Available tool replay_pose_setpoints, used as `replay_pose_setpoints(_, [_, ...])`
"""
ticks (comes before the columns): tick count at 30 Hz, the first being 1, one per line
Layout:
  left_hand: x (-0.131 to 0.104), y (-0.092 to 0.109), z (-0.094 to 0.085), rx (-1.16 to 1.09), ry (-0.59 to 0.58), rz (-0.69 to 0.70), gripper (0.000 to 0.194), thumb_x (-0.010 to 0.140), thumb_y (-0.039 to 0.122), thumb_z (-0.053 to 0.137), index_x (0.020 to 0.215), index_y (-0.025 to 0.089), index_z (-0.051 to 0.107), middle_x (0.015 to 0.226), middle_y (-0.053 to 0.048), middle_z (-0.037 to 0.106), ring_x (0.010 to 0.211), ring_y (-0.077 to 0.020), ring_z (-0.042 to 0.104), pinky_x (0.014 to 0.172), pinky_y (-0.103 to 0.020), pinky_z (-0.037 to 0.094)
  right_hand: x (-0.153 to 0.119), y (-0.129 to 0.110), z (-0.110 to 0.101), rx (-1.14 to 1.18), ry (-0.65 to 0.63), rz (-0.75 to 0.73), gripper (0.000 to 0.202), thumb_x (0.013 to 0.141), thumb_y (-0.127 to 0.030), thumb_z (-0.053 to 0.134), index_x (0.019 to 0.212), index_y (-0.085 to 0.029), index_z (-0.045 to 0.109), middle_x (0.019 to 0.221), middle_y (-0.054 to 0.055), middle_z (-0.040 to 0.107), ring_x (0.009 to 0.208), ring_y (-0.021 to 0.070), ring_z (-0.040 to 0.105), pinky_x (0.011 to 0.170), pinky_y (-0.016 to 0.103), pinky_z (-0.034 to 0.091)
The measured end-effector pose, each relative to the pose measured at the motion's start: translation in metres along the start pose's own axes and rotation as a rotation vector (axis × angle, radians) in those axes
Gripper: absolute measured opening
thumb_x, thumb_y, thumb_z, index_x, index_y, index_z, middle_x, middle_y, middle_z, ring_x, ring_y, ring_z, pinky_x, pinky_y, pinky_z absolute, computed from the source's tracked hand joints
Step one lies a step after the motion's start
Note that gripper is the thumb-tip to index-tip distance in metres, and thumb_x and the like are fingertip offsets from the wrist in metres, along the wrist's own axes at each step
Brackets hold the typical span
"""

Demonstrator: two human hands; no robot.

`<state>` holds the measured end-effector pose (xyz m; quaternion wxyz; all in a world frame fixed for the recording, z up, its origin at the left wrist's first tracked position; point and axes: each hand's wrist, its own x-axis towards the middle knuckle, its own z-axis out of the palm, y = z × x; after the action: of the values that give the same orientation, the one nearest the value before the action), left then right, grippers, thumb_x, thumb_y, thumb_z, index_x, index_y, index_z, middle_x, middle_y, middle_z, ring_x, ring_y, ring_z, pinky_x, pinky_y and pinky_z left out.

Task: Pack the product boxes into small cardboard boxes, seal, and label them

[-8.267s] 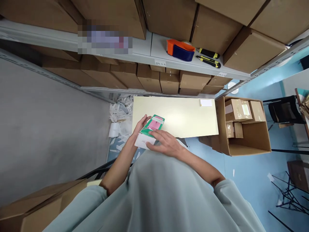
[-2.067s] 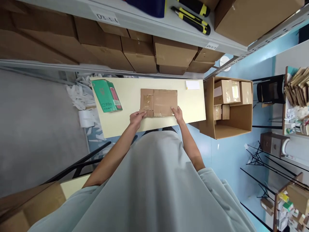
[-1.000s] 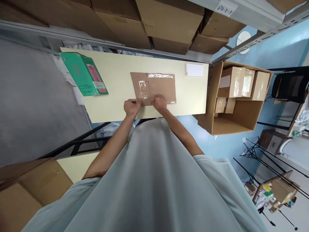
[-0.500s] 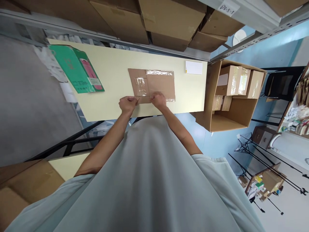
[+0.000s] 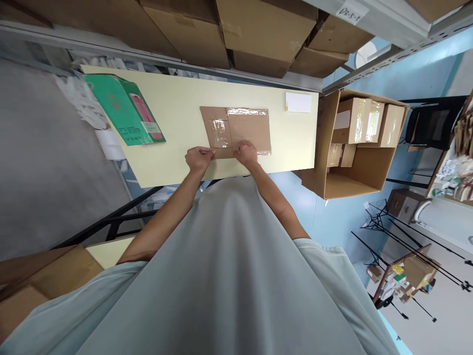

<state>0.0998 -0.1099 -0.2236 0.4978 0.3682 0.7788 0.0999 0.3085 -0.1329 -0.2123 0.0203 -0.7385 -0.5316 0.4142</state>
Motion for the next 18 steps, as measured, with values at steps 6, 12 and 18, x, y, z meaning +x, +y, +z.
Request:
replay_pose_setpoints(6, [-0.002,0.004,-0.001,0.036,-0.002,0.013,0.014,0.084,0.023,0.085,0.084,0.022,0.071,0.086,-0.005,0.076,0.089,-0.0276,0.072,0.104,-0.044,0.058,0.003,0.003,0.004,0.017,0.019,-0.001,0.014,0.099,-0.017,0.082,0.091,-0.023,0.072,0.113,0.011,0.079,0.128,0.0300,0.069,0.123,0.044,0.056])
replay_pose_setpoints(12, [0.000,0.010,-0.004,0.108,-0.012,0.044,0.016,0.081,0.022,0.086,0.081,0.022,0.070,0.088,-0.007,0.076,0.092,-0.0294,0.071,0.108,-0.047,0.057,0.002,0.002,0.002,0.011,0.016,-0.001,0.022,0.098,-0.015,0.082,0.085,-0.025,0.068,0.112,0.011,0.080,0.126,0.0314,0.071,0.122,0.046,0.058])
replay_pose_setpoints(18, [-0.008,0.018,-0.007,0.223,-0.031,0.037,0.009,0.087,0.025,0.082,0.090,0.021,0.075,0.104,-0.009,0.083,0.104,-0.0262,0.077,0.110,-0.038,0.058,0.000,-0.003,-0.007,-0.003,-0.045,-0.016,0.012,0.101,-0.015,0.078,0.091,-0.021,0.074,0.120,0.014,0.081,0.130,0.0314,0.069,0.126,0.046,0.055])
